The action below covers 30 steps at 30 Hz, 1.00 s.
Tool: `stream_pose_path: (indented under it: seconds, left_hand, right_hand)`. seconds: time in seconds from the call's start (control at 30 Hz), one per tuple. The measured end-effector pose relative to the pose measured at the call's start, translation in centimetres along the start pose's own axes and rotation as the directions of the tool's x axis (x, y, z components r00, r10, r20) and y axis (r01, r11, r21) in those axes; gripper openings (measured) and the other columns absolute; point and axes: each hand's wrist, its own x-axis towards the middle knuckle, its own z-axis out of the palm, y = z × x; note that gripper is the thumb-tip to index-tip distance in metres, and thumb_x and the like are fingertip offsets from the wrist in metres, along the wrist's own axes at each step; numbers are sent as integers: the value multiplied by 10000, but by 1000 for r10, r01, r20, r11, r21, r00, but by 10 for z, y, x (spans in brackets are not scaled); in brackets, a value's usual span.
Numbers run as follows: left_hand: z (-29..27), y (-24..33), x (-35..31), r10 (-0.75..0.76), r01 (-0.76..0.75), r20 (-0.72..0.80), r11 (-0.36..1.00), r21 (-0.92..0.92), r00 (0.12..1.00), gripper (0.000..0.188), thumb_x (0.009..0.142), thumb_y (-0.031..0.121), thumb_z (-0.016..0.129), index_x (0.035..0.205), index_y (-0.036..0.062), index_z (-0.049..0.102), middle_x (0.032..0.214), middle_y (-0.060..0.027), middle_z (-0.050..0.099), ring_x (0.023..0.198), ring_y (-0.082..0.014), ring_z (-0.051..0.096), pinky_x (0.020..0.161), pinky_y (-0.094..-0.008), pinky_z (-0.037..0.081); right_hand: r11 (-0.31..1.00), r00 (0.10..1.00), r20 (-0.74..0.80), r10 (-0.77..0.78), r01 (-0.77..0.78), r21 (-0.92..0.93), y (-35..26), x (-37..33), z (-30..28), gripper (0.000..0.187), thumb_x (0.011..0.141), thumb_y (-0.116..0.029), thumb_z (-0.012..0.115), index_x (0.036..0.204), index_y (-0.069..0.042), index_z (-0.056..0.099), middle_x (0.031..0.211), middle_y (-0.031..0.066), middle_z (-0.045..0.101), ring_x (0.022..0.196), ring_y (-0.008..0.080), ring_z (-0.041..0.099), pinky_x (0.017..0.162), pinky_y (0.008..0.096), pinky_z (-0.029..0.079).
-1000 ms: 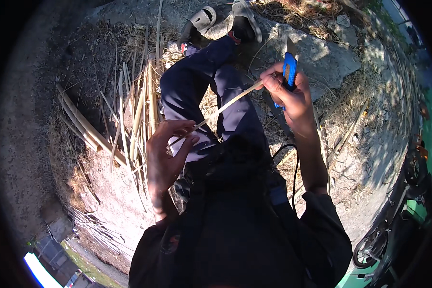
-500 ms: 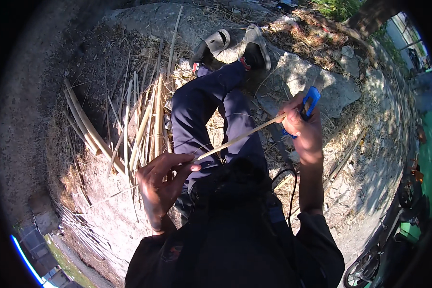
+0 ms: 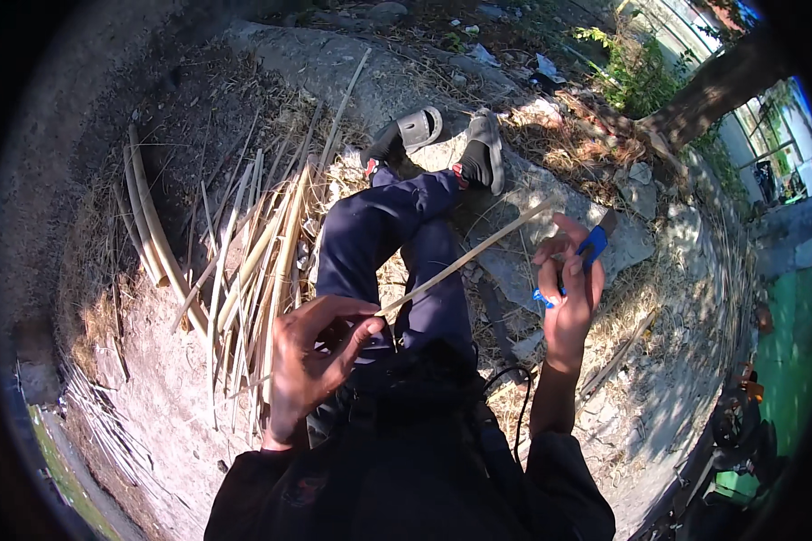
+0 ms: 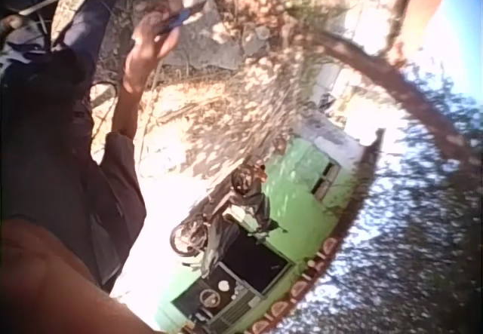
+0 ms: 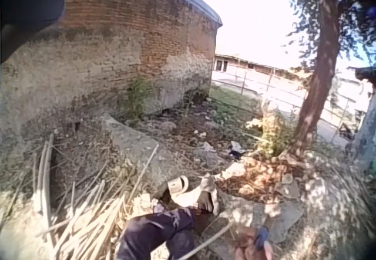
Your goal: The person carves and shaves a thin bamboo stick using a utility knife, then splits a bamboo strip lengthwise using a machete.
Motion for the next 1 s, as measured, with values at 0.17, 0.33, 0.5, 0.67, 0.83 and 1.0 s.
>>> stream_pose_path:
  seconds: [0.17,0.33,0.5,0.67,0.83,1.0]
  left_hand:
    - [9,7,18,-26,30,24,985,-170,999,165,949,66,799,1042,-12,688,784,-61,737,581,-54,627,507,-208,467]
    - [30,15,29,56,-51,8,957,-284,998,86,989,27,741,1045,9,678,782,-4,718,614,-20,611,505,-193,443]
    - [20,19,21,12,-7,24,978,-209,1000,97,983,46,753,1022,-5,680,695,-14,685,533,-27,591,473,-199,428]
    - [-2,22,12,-38,53,109,989,-138,993,133,1003,41,720,1067,-4,613,697,-38,668,536,-67,631,448,-237,470]
    - [-35,27,16,-92,247,441,919,-307,893,134,1021,24,684,1054,4,556,783,-56,672,634,-96,683,541,-230,539]
    - [-22,24,28,63,199,427,818,-541,902,96,1032,1,638,1022,13,544,682,-20,617,496,-62,587,427,-218,477]
  right_hand:
    - [977,999,37,-27,34,-212,-18,0,21,449,968,-156,698,1364,32,600,939,74,702,762,46,556,655,219,416]
    - [995,986,137,94,-97,9,-27,17,51,396,980,-108,695,1346,28,630,987,104,742,556,-16,422,504,174,300]
    - [990,975,178,134,-139,14,-18,35,78,306,1031,-151,678,1277,31,672,868,70,704,492,-7,336,470,216,222]
    - [953,929,251,272,-296,63,-16,47,98,156,971,-106,744,1088,-2,746,856,61,760,535,-11,439,478,193,291]
    - [899,877,370,308,-395,189,-17,44,110,174,980,-143,731,1101,-21,705,870,58,739,511,-5,384,471,201,257]
    - [967,938,276,210,-240,81,-8,44,96,220,1002,-133,706,1162,19,705,857,60,720,520,1,386,473,213,259]
